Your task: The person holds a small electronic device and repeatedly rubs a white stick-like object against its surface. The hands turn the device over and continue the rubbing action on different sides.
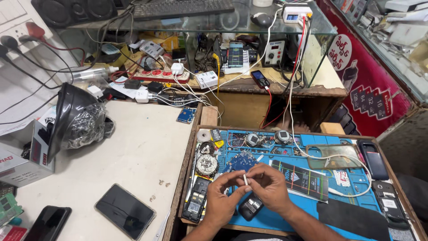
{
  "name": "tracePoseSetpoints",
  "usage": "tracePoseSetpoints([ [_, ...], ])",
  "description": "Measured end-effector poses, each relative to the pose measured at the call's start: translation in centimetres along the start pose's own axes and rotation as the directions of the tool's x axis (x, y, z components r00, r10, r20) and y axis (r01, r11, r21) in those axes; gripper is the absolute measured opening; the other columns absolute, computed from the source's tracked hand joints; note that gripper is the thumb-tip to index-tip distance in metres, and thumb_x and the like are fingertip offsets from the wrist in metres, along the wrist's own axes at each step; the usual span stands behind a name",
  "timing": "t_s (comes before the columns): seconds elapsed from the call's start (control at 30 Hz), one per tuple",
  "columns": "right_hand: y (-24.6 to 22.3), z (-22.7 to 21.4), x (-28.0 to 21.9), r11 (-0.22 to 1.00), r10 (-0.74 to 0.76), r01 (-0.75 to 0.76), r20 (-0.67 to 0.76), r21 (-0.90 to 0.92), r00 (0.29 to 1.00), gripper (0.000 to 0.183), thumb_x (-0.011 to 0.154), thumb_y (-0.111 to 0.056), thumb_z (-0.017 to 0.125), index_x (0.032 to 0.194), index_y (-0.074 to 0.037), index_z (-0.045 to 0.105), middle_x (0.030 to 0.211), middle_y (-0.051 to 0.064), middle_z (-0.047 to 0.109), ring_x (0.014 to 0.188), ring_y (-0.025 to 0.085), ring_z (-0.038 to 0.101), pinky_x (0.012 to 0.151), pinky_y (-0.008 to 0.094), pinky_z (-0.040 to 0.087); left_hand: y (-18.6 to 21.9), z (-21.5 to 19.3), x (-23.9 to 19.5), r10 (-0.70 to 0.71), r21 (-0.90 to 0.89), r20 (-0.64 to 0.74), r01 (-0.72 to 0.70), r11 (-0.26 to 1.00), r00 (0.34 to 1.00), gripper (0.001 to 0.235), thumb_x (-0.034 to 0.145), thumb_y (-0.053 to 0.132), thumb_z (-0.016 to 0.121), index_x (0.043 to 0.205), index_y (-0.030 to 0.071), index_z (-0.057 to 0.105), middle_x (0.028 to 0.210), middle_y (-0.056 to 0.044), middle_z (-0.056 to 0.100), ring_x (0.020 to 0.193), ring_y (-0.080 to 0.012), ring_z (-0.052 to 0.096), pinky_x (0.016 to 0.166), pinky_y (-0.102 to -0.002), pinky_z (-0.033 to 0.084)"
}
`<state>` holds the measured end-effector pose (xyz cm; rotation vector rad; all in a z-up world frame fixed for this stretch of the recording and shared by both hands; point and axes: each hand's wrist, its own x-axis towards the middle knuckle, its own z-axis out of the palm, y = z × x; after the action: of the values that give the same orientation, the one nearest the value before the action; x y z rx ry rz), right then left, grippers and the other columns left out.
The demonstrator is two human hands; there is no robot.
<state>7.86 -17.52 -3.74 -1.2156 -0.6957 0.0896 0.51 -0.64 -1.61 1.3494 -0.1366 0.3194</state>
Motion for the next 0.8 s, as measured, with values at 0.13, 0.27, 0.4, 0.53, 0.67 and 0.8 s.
tracePoseSetpoints([
  [0.13,0.0,0.0,-0.1,0.999,0.0,0.0,-0.002,-0.042,1.0,0.014,0.091,0.007,0.07,0.105,0.004,0.069,0.101,0.01,0.063,0.092,0.015,0.067,0.083,0.03,0.058,-0.2,-0.1,-0.1,-0.01,-0.024,-0.005,0.01,1.0,1.0,0.04,0.082,-0.001,0.083,0.12,0.002,0.074,0.097,-0.004,0.074,0.092,-0.0114,0.07,0.088,-0.027,0.058],
  [0.27,-0.3,0.0,0.1,0.996,-0.005,0.007,0.026,-0.086,1.0,0.015,0.091,0.007,0.07,0.105,0.004,0.07,0.1,0.01,0.064,0.09,0.014,0.068,0.08,0.03,0.06,-0.4,-0.2,0.0,-0.044,-0.025,0.002,0.044,0.999,0.999,0.041,0.082,0.0,0.084,0.121,0.003,0.074,0.094,-0.005,0.074,0.091,-0.0113,0.071,0.087,-0.028,0.06],
  [0.4,-0.8,0.3,0.2,0.995,0.003,-0.002,0.012,-0.098,1.0,0.017,0.091,0.006,0.07,0.107,0.003,0.069,0.1,0.009,0.065,0.092,0.014,0.07,0.081,0.03,0.061,-0.3,-0.2,0.0,-0.028,-0.032,0.004,0.028,0.999,1.0,0.04,0.082,-0.001,0.083,0.121,0.002,0.074,0.095,-0.004,0.074,0.092,-0.0114,0.071,0.088,-0.028,0.06],
  [0.53,-1.1,0.6,0.2,0.995,0.043,-0.043,-0.002,-0.085,0.999,0.021,0.091,0.005,0.069,0.112,0.003,0.067,0.099,0.009,0.067,0.094,0.015,0.072,0.083,0.031,0.062,-0.3,-0.2,0.0,-0.046,-0.033,0.003,0.046,0.998,0.999,0.04,0.082,-0.001,0.083,0.121,0.001,0.074,0.093,-0.005,0.075,0.091,-0.0114,0.071,0.087,-0.028,0.059],
  [0.67,-1.2,0.6,0.3,0.995,0.037,-0.037,-0.006,-0.096,0.999,0.022,0.091,0.005,0.069,0.113,0.003,0.068,0.1,0.009,0.067,0.094,0.015,0.071,0.083,0.031,0.062,-0.4,-0.2,0.0,-0.045,-0.028,0.002,0.046,0.999,0.999,0.039,0.082,-0.001,0.082,0.121,0.001,0.074,0.093,-0.005,0.075,0.091,-0.0116,0.071,0.086,-0.028,0.059],
  [0.8,-1.0,0.4,0.3,0.994,0.033,-0.033,0.0,-0.1,0.999,0.022,0.091,0.005,0.069,0.113,0.003,0.068,0.102,0.01,0.066,0.095,0.015,0.071,0.083,0.031,0.062,-0.4,-0.2,0.0,-0.045,-0.026,0.0,0.045,0.999,0.999,0.039,0.082,-0.001,0.083,0.12,0.001,0.074,0.093,-0.005,0.076,0.091,-0.0117,0.071,0.086,-0.028,0.06],
])
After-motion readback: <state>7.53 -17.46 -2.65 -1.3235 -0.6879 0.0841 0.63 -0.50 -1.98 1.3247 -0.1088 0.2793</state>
